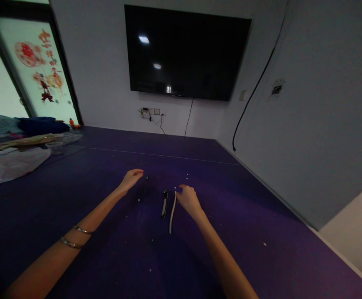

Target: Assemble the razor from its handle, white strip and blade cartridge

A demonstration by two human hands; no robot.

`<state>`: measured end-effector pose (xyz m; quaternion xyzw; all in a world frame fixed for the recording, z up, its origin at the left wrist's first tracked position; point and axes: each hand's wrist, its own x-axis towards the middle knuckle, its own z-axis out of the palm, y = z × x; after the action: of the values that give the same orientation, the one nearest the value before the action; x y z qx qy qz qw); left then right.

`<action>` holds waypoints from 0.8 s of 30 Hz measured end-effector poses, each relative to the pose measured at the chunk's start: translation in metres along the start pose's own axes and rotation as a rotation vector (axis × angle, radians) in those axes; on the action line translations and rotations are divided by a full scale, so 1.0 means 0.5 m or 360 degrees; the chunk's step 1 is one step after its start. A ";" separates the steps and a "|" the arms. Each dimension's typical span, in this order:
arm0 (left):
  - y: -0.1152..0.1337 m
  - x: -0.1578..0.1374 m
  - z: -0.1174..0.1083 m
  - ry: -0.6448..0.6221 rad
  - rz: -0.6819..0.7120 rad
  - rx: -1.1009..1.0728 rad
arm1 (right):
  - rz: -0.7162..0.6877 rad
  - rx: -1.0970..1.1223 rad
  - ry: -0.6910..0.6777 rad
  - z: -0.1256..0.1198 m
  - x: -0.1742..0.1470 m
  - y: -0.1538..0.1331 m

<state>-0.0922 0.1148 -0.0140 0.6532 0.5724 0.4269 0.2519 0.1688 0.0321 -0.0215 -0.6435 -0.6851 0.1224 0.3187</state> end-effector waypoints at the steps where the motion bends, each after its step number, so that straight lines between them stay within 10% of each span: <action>1: -0.007 0.005 -0.001 0.0014 0.0032 0.0064 | 0.0010 0.0037 0.0044 -0.007 0.009 0.020; 9: -0.065 0.038 0.024 -0.0084 0.0275 0.0348 | 0.0301 0.0677 0.0279 0.010 0.031 0.155; 24: -0.102 0.096 0.055 -0.0257 0.0246 0.0032 | 0.0306 0.0801 0.0325 0.017 0.024 0.170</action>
<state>-0.0970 0.1768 -0.0569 0.7302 0.5024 0.3853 0.2568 0.2324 0.0579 -0.0739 -0.6151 -0.5335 0.2528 0.5226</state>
